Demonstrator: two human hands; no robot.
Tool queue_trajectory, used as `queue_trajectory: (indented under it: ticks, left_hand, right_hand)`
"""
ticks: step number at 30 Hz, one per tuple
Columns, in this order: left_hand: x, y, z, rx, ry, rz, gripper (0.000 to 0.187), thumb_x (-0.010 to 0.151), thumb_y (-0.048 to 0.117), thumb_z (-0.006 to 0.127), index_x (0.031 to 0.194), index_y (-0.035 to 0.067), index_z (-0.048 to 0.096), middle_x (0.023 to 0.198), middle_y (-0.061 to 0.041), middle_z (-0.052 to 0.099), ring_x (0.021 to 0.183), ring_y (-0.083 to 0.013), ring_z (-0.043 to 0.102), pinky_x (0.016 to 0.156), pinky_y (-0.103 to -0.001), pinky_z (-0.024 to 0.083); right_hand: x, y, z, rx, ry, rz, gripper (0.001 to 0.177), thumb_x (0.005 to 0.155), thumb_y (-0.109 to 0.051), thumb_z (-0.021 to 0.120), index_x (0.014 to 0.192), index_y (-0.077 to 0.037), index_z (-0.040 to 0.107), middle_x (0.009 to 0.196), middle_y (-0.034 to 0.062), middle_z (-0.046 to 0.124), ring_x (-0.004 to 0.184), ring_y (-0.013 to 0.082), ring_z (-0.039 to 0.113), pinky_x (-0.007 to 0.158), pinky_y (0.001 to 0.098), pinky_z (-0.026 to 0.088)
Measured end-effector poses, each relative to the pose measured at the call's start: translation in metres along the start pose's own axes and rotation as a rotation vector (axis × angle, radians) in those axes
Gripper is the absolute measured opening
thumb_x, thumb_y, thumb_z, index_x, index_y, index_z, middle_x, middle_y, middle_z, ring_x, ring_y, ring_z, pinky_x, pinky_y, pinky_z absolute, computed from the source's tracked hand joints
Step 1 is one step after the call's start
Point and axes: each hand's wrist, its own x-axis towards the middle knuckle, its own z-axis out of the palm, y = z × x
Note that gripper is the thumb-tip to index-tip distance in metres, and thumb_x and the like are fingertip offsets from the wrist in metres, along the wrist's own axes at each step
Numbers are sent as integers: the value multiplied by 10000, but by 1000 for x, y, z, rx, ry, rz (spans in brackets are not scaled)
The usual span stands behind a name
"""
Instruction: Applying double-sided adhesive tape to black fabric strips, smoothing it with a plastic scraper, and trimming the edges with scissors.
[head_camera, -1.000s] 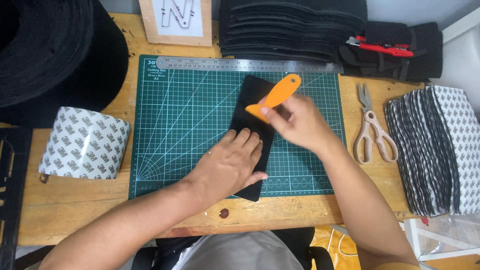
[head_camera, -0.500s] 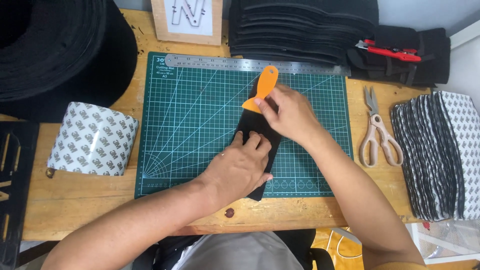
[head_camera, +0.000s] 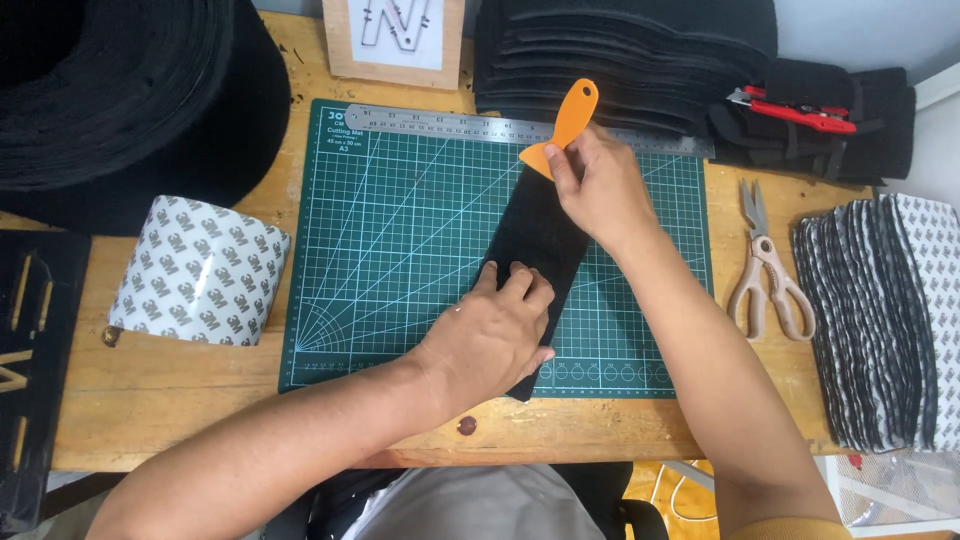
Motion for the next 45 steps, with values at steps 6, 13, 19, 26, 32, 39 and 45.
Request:
queue_trajectory:
  ticks: [6, 13, 19, 26, 32, 39, 45]
  left_hand:
    - [-1, 1, 4, -54, 37, -20, 549, 1002, 431, 470, 1208, -16, 712, 1233, -215, 630, 1260, -360, 559, 1041, -517, 481]
    - [4, -12, 14, -203, 159, -93, 594, 997, 478, 496, 1301, -4, 663, 1284, -182, 627, 1317, -320, 517, 1098, -457, 410]
    - [7, -26, 21, -438, 464, -117, 522, 1041, 344, 484, 1357, -55, 601, 1224, -242, 641, 1257, -377, 563, 1025, -463, 465]
    - [2, -69, 23, -376, 401, -299, 437, 934, -36, 484, 1349, -32, 619, 1250, -226, 664, 1328, -364, 544, 1179, -555, 263]
    - [5, -80, 24, -428, 295, -306, 485, 895, -148, 512, 1346, -7, 619, 1240, -179, 667, 1337, -315, 529, 1212, -581, 125]
    - [9, -79, 14, -363, 179, -358, 428, 913, -107, 539, 1289, 36, 687, 1307, -139, 671, 1387, -331, 462, 1192, -637, -10]
    - [12, -82, 20, -339, 170, -354, 405, 935, -72, 534, 1275, 66, 705, 1304, -116, 675, 1373, -327, 469, 1190, -648, -16]
  right_hand:
    - [-5, -14, 0, 34, 71, -3, 182, 1081, -118, 596, 1150, 38, 658, 860, 197, 680, 747, 332, 732, 679, 397, 607]
    - [-17, -18, -20, 338, 164, 83, 190, 1091, -85, 570, 1233, 33, 616, 917, 189, 693, 758, 295, 706, 695, 403, 587]
    - [-20, -20, -33, 515, 169, 43, 163, 1059, -47, 609, 1215, 0, 619, 849, 156, 671, 643, 183, 642, 546, 258, 527]
    - [-31, -45, -45, 433, -136, 131, 234, 1007, -67, 605, 1220, 11, 665, 896, 165, 688, 722, 222, 673, 666, 345, 563]
    - [-37, -65, -28, 393, -291, 142, 250, 969, -49, 631, 1205, 9, 692, 861, 152, 719, 714, 214, 698, 727, 377, 570]
    - [-37, -47, -9, 407, -308, 147, 250, 977, -51, 612, 1208, 6, 688, 802, 98, 717, 607, 147, 689, 598, 296, 545]
    - [-47, -48, -11, 451, -322, 221, 233, 981, -71, 611, 1187, 0, 694, 787, 99, 713, 623, 143, 694, 556, 261, 531]
